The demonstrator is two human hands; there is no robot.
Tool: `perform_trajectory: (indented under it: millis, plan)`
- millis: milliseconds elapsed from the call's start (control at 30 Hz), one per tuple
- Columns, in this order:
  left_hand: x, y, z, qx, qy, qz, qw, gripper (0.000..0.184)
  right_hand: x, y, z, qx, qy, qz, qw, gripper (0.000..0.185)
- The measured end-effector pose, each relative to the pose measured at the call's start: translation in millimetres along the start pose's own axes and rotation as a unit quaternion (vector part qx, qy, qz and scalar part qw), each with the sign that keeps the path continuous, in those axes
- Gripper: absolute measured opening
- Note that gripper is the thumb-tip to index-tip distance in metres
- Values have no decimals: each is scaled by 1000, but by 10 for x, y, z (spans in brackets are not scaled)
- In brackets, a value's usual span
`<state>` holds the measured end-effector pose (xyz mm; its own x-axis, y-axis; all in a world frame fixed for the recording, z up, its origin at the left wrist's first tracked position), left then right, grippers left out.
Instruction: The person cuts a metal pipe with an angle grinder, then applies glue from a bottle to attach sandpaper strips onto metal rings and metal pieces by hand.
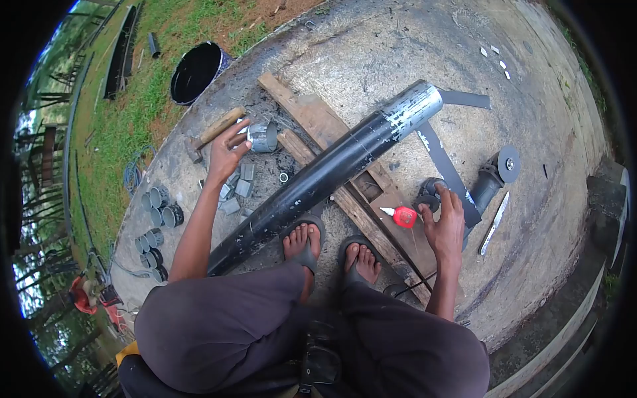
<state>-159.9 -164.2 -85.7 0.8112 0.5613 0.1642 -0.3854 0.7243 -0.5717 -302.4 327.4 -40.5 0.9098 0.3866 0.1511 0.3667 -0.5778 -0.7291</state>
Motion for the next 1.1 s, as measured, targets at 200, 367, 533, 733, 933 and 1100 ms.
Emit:
perform_trajectory:
  millis: [200,367,533,733,933,1100]
  plan:
    - [63,113,-265,15,-107,29,994,38,-26,40,-23,4,6,-12,1000,55]
    - [50,82,-376,54,-98,22,993,35,-54,96,-27,1,-10,-11,1000,54]
    - [50,85,-385,76,-79,10,994,34,-73,118,-80,-2,-14,-13,1000,53]
    - [124,82,-275,-49,-140,47,988,33,-73,152,-79,-2,-24,-8,1000,55]
    - [135,38,-189,-110,-154,87,978,28,-79,178,-145,6,-1,-23,1000,52]
    - [164,15,-244,-108,-138,89,981,28,-72,190,-156,-13,-29,-9,999,54]
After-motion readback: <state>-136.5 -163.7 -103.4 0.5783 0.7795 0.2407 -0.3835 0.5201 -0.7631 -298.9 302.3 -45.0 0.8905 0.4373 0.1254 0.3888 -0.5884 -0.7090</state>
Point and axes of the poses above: each hand's wrist, its own x-axis away from the middle knuckle, its own y-axis out of the palm, z = x × y, the point moved 7 cm from there along -x, towards the middle knuckle, and after that the axes turned 14 degrees about -x, right-handed, at the moved point
